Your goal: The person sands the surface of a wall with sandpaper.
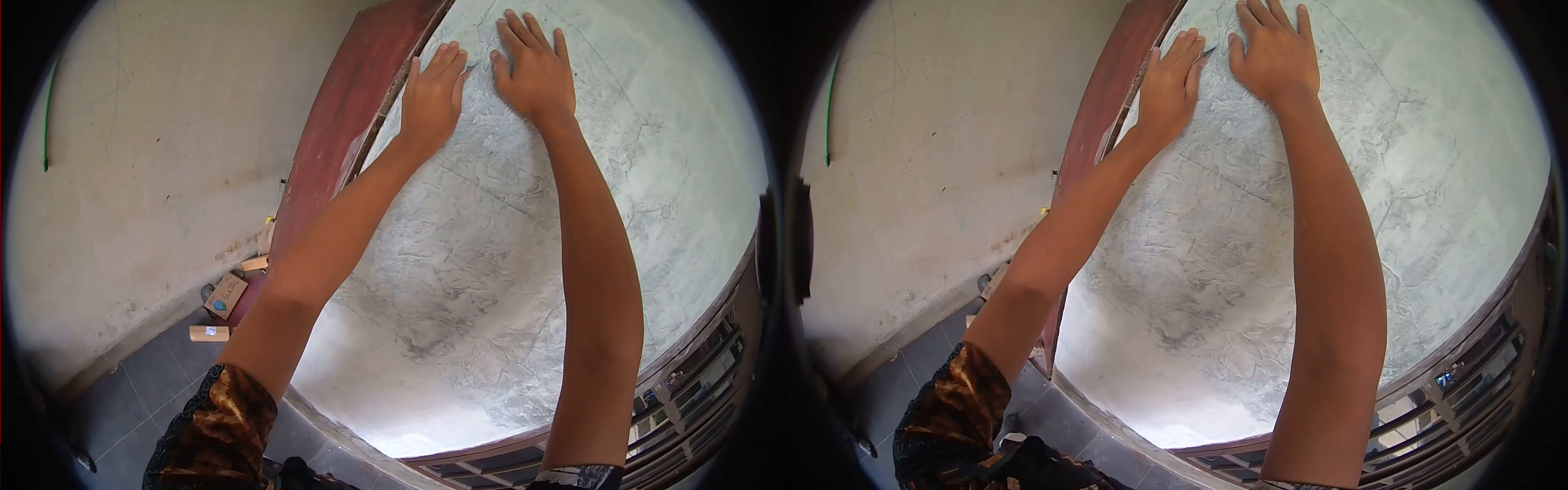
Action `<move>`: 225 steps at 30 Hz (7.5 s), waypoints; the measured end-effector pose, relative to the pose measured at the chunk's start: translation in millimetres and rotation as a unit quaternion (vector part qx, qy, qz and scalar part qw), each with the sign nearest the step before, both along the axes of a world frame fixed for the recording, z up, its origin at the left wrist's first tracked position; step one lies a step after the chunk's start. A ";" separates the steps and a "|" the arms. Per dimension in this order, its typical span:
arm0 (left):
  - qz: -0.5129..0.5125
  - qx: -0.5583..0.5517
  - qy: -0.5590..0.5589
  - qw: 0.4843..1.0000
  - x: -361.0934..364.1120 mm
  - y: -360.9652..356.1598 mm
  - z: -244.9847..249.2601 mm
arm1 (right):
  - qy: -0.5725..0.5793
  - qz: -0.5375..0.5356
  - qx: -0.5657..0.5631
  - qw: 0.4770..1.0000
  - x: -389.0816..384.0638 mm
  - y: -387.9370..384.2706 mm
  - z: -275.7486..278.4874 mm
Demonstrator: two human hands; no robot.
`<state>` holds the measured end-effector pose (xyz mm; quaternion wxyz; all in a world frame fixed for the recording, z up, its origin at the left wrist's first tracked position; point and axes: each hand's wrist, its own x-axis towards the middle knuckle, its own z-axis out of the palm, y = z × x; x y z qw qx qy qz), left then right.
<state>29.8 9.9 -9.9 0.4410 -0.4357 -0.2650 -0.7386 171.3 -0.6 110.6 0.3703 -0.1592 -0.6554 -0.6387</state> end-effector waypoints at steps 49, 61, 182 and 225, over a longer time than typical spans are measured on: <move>0.018 -0.081 -0.019 0.996 1.9 -8.7 12.3 | 0.001 0.027 -0.029 0.999 3.4 -12.5 -4.7; 0.000 -0.085 -0.029 0.996 5.1 -10.3 19.5 | 0.005 0.033 -0.039 0.999 3.8 -13.5 -9.9; -0.004 -0.033 -0.021 0.999 -25.4 -2.6 104.1 | 0.054 0.055 -0.031 0.997 1.9 -9.7 -15.4; 0.046 -0.020 0.002 0.999 -1.5 -6.5 16.8 | 0.049 0.063 -0.026 0.996 2.7 -5.8 -16.0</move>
